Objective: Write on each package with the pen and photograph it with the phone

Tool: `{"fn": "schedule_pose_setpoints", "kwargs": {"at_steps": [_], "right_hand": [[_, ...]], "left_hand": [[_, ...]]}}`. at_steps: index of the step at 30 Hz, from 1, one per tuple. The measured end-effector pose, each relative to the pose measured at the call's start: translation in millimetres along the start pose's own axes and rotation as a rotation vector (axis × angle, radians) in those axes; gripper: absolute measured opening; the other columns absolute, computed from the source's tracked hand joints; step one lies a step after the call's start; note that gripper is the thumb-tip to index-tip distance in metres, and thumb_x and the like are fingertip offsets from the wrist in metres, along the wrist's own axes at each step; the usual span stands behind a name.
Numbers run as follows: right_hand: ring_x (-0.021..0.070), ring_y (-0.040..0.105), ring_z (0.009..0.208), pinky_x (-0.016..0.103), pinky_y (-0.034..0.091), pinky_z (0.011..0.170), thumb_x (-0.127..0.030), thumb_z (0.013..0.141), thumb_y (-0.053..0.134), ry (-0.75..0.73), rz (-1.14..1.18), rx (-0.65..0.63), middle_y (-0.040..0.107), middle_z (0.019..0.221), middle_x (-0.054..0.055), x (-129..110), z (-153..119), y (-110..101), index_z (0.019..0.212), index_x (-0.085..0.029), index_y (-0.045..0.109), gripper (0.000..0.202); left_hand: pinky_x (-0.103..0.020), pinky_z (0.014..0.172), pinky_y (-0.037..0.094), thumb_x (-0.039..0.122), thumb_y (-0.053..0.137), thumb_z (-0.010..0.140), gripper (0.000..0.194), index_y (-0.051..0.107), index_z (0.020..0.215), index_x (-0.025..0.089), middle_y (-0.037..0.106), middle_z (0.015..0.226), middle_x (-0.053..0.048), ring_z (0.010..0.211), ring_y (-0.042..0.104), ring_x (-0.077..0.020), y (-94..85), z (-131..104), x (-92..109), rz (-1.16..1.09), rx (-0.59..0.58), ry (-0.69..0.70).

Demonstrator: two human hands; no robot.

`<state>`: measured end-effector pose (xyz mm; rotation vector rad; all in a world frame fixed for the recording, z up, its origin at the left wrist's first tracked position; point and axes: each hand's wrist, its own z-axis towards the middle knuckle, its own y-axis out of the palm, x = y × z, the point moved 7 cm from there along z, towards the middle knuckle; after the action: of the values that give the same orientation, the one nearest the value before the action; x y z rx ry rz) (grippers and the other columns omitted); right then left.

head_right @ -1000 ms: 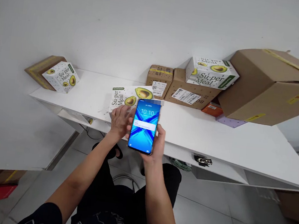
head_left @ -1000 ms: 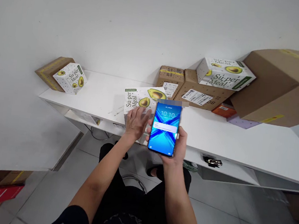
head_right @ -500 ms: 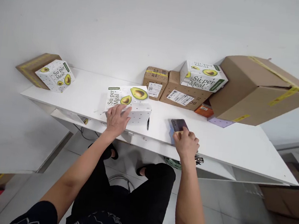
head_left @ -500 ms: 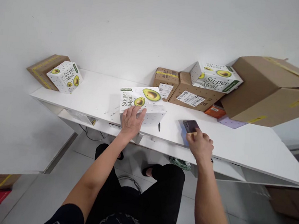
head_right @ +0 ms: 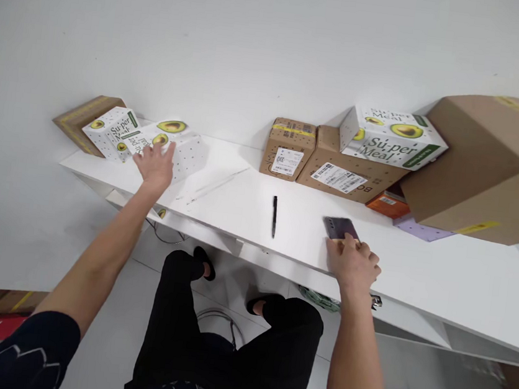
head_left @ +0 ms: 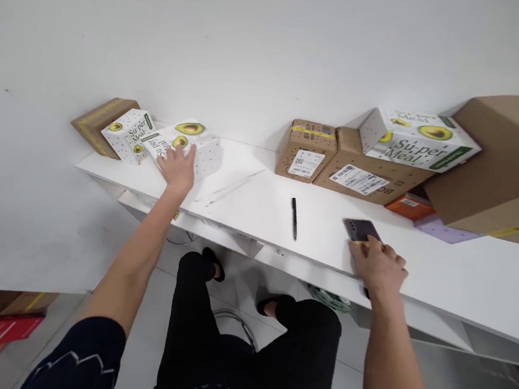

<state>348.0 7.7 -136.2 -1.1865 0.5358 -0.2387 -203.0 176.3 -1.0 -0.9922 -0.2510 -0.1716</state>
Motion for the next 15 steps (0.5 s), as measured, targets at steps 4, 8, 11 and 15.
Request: {"fn": "schedule_pose_setpoints", "kwargs": {"at_steps": [4,8,11,15], "right_hand": [[0.0494,0.047,0.123,0.068,0.039,0.091,-0.049,0.087,0.054,0.026,0.017,0.124,0.056,0.136,0.027,-8,3,0,0.122,-0.017,0.07,0.05],[0.0409,0.052,0.121,0.058,0.041,0.098,-0.047,0.093,0.05,-0.209,0.096,0.265,0.058,0.134,0.026,-51,-7,-7,0.111,-0.014,0.072,0.043],[0.0315,0.061,0.105,0.049,0.045,0.096,-0.041,0.097,0.047,-0.399,0.225,0.272,0.068,0.114,0.021,-85,-17,-8,0.101,-0.015,0.072,0.037],[0.0263,0.063,0.093,0.041,0.051,0.088,-0.035,0.098,0.048,-0.439,0.346,0.265,0.069,0.096,0.015,-102,-23,-8,0.096,-0.017,0.071,0.03]], "left_hand": [[-0.084,0.1,-0.013,0.077,0.037,0.087,0.076,0.061,0.134,0.023,0.049,0.149,-0.012,0.142,0.017,-0.0494,5.1,41,-54,-0.086,-0.023,-0.25],[-0.09,0.096,0.0,0.089,0.022,0.079,0.098,0.061,0.134,0.019,0.044,0.152,-0.016,0.14,0.014,-0.0546,9.7,70,-73,-0.099,-0.048,-0.316],[-0.09,0.097,0.006,0.09,0.021,0.075,0.101,0.06,0.135,0.019,0.045,0.149,-0.016,0.14,0.014,-0.0559,11.2,88,-80,-0.089,-0.046,-0.317],[-0.09,0.096,0.006,0.099,0.024,0.058,0.116,0.061,0.133,0.018,0.047,0.146,-0.017,0.138,0.011,-0.0632,17.4,115,-95,-0.124,-0.019,-0.29]]}}
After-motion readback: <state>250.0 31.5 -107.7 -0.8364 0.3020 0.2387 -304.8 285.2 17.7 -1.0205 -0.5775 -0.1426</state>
